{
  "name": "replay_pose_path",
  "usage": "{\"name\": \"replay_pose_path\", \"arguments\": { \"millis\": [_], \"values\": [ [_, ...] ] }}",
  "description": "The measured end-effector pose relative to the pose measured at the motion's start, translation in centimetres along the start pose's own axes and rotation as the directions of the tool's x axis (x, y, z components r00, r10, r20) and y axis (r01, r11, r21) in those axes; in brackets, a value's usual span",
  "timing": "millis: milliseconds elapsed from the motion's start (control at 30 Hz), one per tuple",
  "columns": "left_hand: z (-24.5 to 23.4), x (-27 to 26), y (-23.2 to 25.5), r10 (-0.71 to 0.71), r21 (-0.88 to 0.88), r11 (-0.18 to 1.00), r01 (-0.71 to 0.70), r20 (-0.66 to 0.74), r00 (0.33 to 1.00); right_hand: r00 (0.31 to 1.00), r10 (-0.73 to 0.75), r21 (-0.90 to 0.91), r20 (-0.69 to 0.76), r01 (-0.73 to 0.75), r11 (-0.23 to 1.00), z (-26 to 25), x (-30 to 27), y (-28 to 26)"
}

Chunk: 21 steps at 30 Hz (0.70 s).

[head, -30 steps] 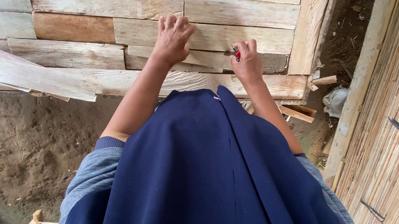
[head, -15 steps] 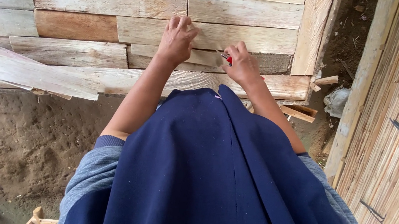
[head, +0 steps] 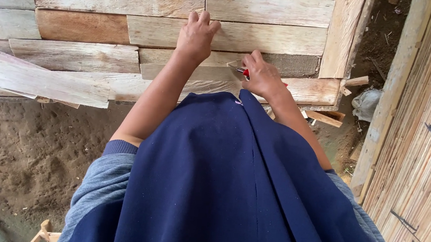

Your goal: Fitting and trimming wooden planks to construct a surface using a utility knife.

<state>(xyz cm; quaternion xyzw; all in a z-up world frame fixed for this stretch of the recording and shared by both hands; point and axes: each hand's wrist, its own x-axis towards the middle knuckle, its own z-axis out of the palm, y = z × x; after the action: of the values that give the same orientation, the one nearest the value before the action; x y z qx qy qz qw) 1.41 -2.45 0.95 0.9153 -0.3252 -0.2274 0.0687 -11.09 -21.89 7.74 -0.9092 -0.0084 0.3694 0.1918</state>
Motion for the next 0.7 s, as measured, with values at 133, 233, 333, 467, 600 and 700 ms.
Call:
{"name": "replay_pose_path", "arguments": {
  "millis": [133,233,333,467,600,700],
  "values": [
    [-0.5,0.8,0.2,-0.024,-0.011,1.000,0.024,0.037,0.999,0.998,0.037,0.049,0.045,-0.040,0.998,-1.2,-1.0,0.0],
    [-2.3,0.8,0.9,-0.086,0.009,0.996,0.086,0.169,0.982,0.995,0.088,0.049,0.045,-0.090,0.995,-2.2,-2.0,0.3],
    [-4.5,0.1,1.1,-0.057,-0.018,0.998,0.057,0.008,0.998,0.983,0.185,0.159,-0.014,-0.181,0.971,-3.5,-3.0,1.0],
    [-4.1,-0.5,0.0,-0.043,-0.110,0.994,-0.011,-0.483,0.874,0.940,0.312,0.352,-0.142,-0.246,0.903,-3.2,-3.0,2.7],
    [-1.2,-1.2,-0.7,-0.087,-0.206,0.979,0.001,-0.413,0.906,0.873,0.411,0.545,-0.261,-0.219,0.809,-1.6,-2.3,3.4],
    [1.3,-2.3,-1.4,0.129,-0.017,0.990,-0.143,-0.331,0.935,0.807,0.511,0.600,-0.297,-0.258,0.757,-0.8,-1.5,3.2]
  ]
}}
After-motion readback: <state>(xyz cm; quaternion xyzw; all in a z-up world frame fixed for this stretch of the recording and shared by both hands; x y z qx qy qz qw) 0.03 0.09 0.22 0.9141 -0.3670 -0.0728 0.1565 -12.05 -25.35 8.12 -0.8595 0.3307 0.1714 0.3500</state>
